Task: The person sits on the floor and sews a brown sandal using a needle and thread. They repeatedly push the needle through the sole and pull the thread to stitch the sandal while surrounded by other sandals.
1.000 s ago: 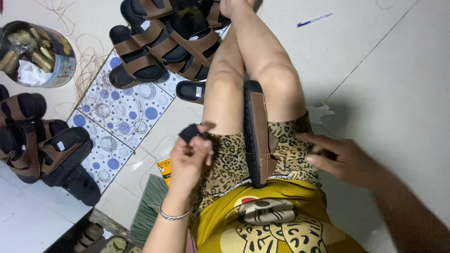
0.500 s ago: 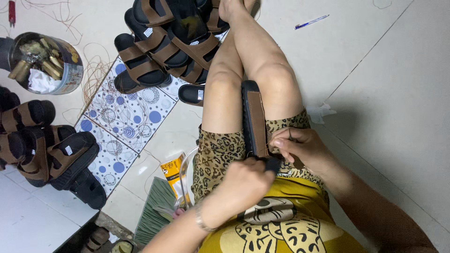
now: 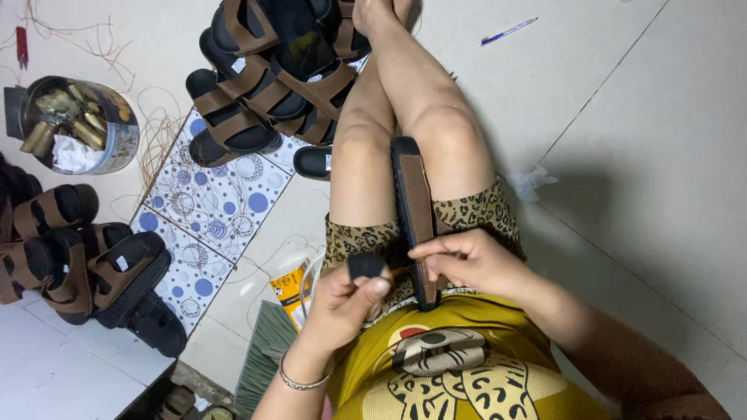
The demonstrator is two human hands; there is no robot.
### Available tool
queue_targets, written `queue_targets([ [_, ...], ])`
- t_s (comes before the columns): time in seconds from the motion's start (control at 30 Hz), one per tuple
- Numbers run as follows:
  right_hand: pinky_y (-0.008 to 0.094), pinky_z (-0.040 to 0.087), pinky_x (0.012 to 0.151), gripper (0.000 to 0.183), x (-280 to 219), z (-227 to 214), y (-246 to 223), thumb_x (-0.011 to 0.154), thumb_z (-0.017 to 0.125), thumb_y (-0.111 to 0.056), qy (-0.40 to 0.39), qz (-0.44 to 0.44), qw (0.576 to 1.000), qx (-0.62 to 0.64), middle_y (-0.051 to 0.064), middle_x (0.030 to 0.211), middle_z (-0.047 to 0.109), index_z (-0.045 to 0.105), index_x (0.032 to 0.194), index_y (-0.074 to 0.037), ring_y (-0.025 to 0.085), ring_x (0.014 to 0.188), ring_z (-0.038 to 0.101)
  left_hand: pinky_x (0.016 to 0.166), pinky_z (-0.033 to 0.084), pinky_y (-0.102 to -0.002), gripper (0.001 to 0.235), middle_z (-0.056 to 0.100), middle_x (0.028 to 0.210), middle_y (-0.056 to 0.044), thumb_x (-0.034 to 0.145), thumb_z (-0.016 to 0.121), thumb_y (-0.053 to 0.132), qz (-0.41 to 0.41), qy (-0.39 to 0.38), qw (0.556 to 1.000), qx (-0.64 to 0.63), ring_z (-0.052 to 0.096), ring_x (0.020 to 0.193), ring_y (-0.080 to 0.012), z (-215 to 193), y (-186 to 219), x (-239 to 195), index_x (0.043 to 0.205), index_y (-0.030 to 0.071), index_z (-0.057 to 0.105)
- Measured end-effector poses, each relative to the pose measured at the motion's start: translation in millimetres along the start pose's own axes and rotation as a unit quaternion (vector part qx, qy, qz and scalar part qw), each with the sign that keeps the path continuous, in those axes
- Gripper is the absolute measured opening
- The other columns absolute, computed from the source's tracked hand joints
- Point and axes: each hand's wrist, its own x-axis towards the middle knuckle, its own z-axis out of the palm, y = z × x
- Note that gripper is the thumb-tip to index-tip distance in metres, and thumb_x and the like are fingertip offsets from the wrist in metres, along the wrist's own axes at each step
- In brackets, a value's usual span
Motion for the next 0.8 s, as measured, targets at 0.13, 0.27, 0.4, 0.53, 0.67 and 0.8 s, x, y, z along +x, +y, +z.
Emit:
queue_targets([
  [0.13, 0.021, 0.059, 0.072, 0.021, -7, 15, -22, 0.089, 0.075, -0.018, 0.041, -0.158, 0.973, -0.161, -0.003, 0.087, 0.085, 0.082, 0.108, -0.016, 0.005, 0.070, 0.073, 0.044, 0.050, -0.023, 0.016, 0.053, 0.059, 0.000, 0.099, 0.064, 0.019, 0.015, 0.084, 0.994, 0.065, 0.048, 0.048, -0.0092, 7, 17, 10, 0.091, 0.006, 0.064],
  [0.27, 0.034, 0.042, 0.060, 0.017, 12, -6, 0, 0.088, 0.063, -0.009, 0.143, -0.251, 0.917, -0.274, 0.002, 0.068, 0.056, 0.060, 0.071, -0.011, 0.017, 0.061, 0.053, 0.082, 0.053, -0.028, 0.015, 0.071, 0.098, -0.003, 0.097, 0.066, 0.020, 0.037, 0.176, 0.953, 0.245, 0.066, 0.090, -0.0154, 13, 18, 24, 0.101, 0.007, 0.073],
  [0.4, 0.036, 0.048, 0.065, 0.017, 19, -119, 43, 0.095, 0.067, -0.026, 0.426, -0.169, 0.796, -0.395, -0.003, 0.077, 0.073, 0.078, 0.084, -0.020, 0.015, 0.072, 0.068, 0.098, 0.054, -0.037, 0.032, 0.070, 0.129, -0.010, 0.097, 0.063, 0.031, -0.070, 0.110, 0.957, 0.259, 0.069, 0.114, -0.0234, 3, -8, 19, 0.119, 0.009, 0.071],
  [0.53, 0.035, 0.052, 0.065, 0.024, 10, -262, 152, 0.108, 0.058, -0.013, 0.563, -0.166, 0.705, -0.398, 0.004, 0.090, 0.073, 0.071, 0.089, -0.005, 0.019, 0.083, 0.068, 0.055, 0.042, -0.031, 0.047, 0.056, 0.062, -0.001, 0.100, 0.057, 0.051, -0.286, -0.038, 0.894, 0.342, 0.052, 0.056, -0.0158, -17, -31, -5, 0.073, 0.013, 0.055],
  [0.67, 0.036, 0.050, 0.088, 0.022, -17, -217, 123, 0.108, 0.059, -0.007, 0.509, -0.083, 0.797, -0.314, 0.012, 0.122, 0.072, 0.075, 0.122, -0.006, 0.024, 0.103, 0.064, 0.052, 0.054, -0.027, 0.031, 0.056, 0.047, -0.004, 0.108, 0.054, 0.030, -0.313, -0.136, 0.933, 0.113, 0.059, 0.042, -0.0126, -29, -34, -16, 0.089, 0.006, 0.058],
  [0.8, 0.036, 0.055, 0.075, 0.033, -24, -95, 82, 0.101, 0.069, -0.009, 0.366, -0.150, 0.880, -0.261, 0.012, 0.118, 0.074, 0.066, 0.134, -0.014, 0.024, 0.092, 0.069, 0.038, 0.053, -0.031, 0.037, 0.052, 0.039, -0.012, 0.106, 0.043, 0.011, -0.091, -0.042, 0.948, -0.301, 0.058, 0.033, -0.0231, -17, -31, 13, 0.125, -0.016, 0.059],
])
